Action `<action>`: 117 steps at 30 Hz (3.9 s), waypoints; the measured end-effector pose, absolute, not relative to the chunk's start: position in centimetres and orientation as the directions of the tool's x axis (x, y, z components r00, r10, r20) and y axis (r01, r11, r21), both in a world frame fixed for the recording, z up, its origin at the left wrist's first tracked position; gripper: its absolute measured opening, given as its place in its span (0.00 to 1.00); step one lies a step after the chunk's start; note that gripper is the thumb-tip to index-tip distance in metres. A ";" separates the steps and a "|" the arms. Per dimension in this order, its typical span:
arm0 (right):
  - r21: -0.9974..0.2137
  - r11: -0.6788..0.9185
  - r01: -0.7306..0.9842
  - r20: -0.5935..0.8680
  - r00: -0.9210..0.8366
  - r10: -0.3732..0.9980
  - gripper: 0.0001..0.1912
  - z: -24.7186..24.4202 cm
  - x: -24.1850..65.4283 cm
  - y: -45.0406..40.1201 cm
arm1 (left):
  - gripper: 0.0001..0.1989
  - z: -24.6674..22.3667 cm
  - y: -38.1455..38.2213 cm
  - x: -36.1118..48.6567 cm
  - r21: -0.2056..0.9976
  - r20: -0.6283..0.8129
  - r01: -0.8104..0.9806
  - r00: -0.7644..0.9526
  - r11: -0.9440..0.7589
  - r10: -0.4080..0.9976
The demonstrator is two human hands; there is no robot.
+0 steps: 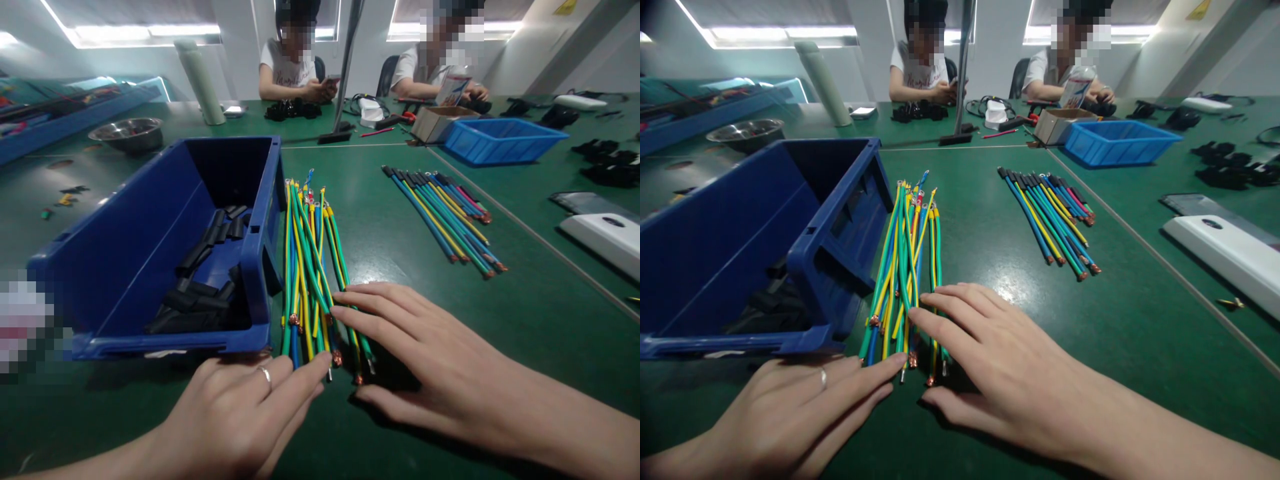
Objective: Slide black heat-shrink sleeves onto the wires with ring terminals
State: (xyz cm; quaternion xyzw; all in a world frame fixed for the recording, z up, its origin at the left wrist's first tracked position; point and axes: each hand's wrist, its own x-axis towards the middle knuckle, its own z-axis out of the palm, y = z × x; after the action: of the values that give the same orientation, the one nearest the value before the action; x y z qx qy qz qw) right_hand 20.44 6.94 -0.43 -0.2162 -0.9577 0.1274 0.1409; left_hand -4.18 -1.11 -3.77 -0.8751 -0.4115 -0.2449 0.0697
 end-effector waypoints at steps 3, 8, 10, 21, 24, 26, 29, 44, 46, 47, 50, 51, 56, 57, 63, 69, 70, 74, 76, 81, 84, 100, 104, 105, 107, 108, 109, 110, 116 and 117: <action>-0.289 0.882 0.372 0.177 -0.885 0.432 0.29 -0.2 20.4 6.9 | 0.15 -3.9 -1.2 -4.2 0.092 0.477 0.751 0.543 -0.653 0.691; -0.320 0.873 0.368 0.182 -0.881 0.437 0.25 -0.3 20.2 6.9 | 0.18 -4.0 -1.2 -4.4 0.070 0.448 0.733 0.583 -0.676 0.678; -0.332 0.870 0.364 0.193 -0.877 0.440 0.24 -0.2 20.2 7.0 | 0.19 -4.0 -1.3 -4.5 0.048 0.442 0.739 0.588 -0.672 0.678; -0.396 0.869 0.296 0.269 -0.867 0.419 0.16 0.2 20.1 6.8 | 0.18 -4.0 -1.1 -4.3 0.046 0.450 0.743 0.581 -0.667 0.678; -0.401 0.862 0.311 0.251 -0.867 0.430 0.17 0.1 20.1 6.8 | 0.18 -4.1 -1.2 -4.3 0.045 0.445 0.753 0.573 -0.656 0.688; -0.375 0.862 0.340 0.225 -0.869 0.440 0.21 0.1 20.1 6.8 | 0.19 -4.1 -1.3 -4.4 0.048 0.438 0.752 0.576 -0.657 0.690; -0.336 0.865 0.372 0.194 -0.871 0.451 0.24 0.0 20.3 6.8 | 0.19 -4.1 -1.2 -4.5 0.051 0.437 0.740 0.587 -0.670 0.682; -0.392 0.835 0.387 0.182 -0.857 0.482 0.21 0.2 20.1 7.0 | 0.19 -4.1 -1.4 -4.4 0.047 0.427 0.742 0.591 -0.669 0.685; -0.361 0.841 0.403 0.172 -0.858 0.484 0.25 0.1 20.2 7.0 | 0.19 -4.0 -1.4 -4.4 0.052 0.427 0.735 0.596 -0.676 0.680; -0.342 0.845 0.412 0.167 -0.858 0.486 0.26 0.0 20.2 7.0 | 0.19 -4.0 -1.3 -4.4 0.054 0.427 0.733 0.597 -0.678 0.679; -0.316 0.852 0.417 0.166 -0.860 0.482 0.27 -0.1 20.2 7.1 | 0.19 -3.9 -1.2 -4.4 0.055 0.435 0.728 0.598 -0.683 0.673; -0.317 0.854 0.412 0.173 -0.861 0.479 0.26 -0.1 20.2 7.2 | 0.19 -3.8 -1.2 -4.4 0.059 0.434 0.726 0.599 -0.685 0.673; -0.357 0.850 0.386 0.207 -0.855 0.475 0.24 0.0 20.4 7.4 | 0.20 -3.8 -1.1 -4.4 0.076 0.415 0.721 0.605 -0.688 0.680; -0.378 0.845 0.380 0.203 -0.856 0.475 0.24 0.0 20.4 7.4 | 0.20 -3.8 -1.1 -4.4 0.073 0.415 0.721 0.607 -0.689 0.678; -0.514 0.785 0.347 0.172 -0.854 0.491 0.22 0.5 20.6 7.6 | 0.20 -3.8 -1.2 -4.4 0.069 0.412 0.725 0.605 -0.685 0.682; -0.498 0.796 0.344 0.159 -0.866 0.473 0.22 0.6 20.5 7.4 | 0.20 -3.9 -1.1 -4.4 0.088 0.419 0.715 0.605 -0.694 0.677; -0.485 0.802 0.350 0.165 -0.864 0.476 0.23 0.5 20.5 7.3 | 0.20 -3.9 -1.1 -4.4 0.088 0.422 0.714 0.605 -0.695 0.675; -0.451 0.816 0.363 0.170 -0.862 0.478 0.25 0.3 20.4 7.2 | 0.20 -3.8 -1.2 -4.3 0.077 0.413 0.722 0.604 -0.687 0.681; -0.467 0.806 0.364 0.148 -0.866 0.478 0.25 0.3 20.3 7.2 | 0.20 -3.7 -1.2 -4.3 0.077 0.402 0.725 0.606 -0.685 0.686; -0.608 0.699 0.377 0.088 -0.843 0.531 0.23 0.6 20.4 7.7 | 0.21 -3.7 -1.1 -4.3 0.070 0.409 0.726 0.604 -0.684 0.684; -0.696 0.626 0.353 0.072 -0.833 0.549 0.22 0.7 20.6 7.9 | 0.21 -3.7 -1.1 -4.3 0.059 0.410 0.730 0.604 -0.681 0.683; -0.596 0.714 0.367 0.060 -0.867 0.495 0.23 0.7 20.5 7.5 | 0.20 -3.8 -1.0 -4.3 0.041 0.409 0.719 0.622 -0.694 0.668; -0.628 0.690 0.361 0.063 -0.859 0.507 0.21 0.7 20.5 7.5 | 0.21 -3.7 -1.0 -4.2 0.006 0.415 0.722 0.628 -0.692 0.658; -0.636 0.684 0.358 0.064 -0.859 0.509 0.21 0.7 20.5 7.5 | 0.20 -3.7 -0.9 -4.2 0.003 0.416 0.722 0.628 -0.692 0.657; -0.651 0.672 0.353 0.075 -0.851 0.519 0.20 0.7 20.5 7.5 | 0.20 -3.7 -0.9 -4.2 0.012 0.417 0.721 0.626 -0.693 0.659; -0.662 0.664 0.346 0.083 -0.848 0.524 0.19 0.7 20.5 7.5 | 0.19 -3.8 -0.8 -4.2 0.022 0.424 0.721 0.620 -0.692 0.660; -0.675 0.654 0.340 0.090 -0.843 0.530 0.19 0.7 20.5 7.5 | 0.19 -3.8 -0.8 -4.2 0.028 0.434 0.723 0.613 -0.691 0.660; -0.691 0.642 0.332 0.095 -0.839 0.536 0.18 0.7 20.5 7.5 | 0.19 -3.8 -0.8 -4.1 0.034 0.444 0.722 0.608 -0.691 0.658; -0.789 0.542 0.291 0.065 -0.837 0.544 0.15 0.5 20.7 7.9 | 0.19 -3.5 -0.9 -4.1 0.044 0.433 0.711 0.620 -0.702 0.655; -0.801 0.527 0.283 0.060 -0.839 0.541 0.15 0.5 20.8 8.0 | 0.19 -3.5 -0.9 -4.1 0.043 0.431 0.710 0.621 -0.702 0.654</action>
State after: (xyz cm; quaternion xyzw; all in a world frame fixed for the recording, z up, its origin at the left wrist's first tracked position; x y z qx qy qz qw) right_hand 20.76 7.97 0.53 -0.2394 -0.8605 0.4230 0.1523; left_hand -4.06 -0.89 -3.50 -0.8979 -0.3801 -0.2123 0.0660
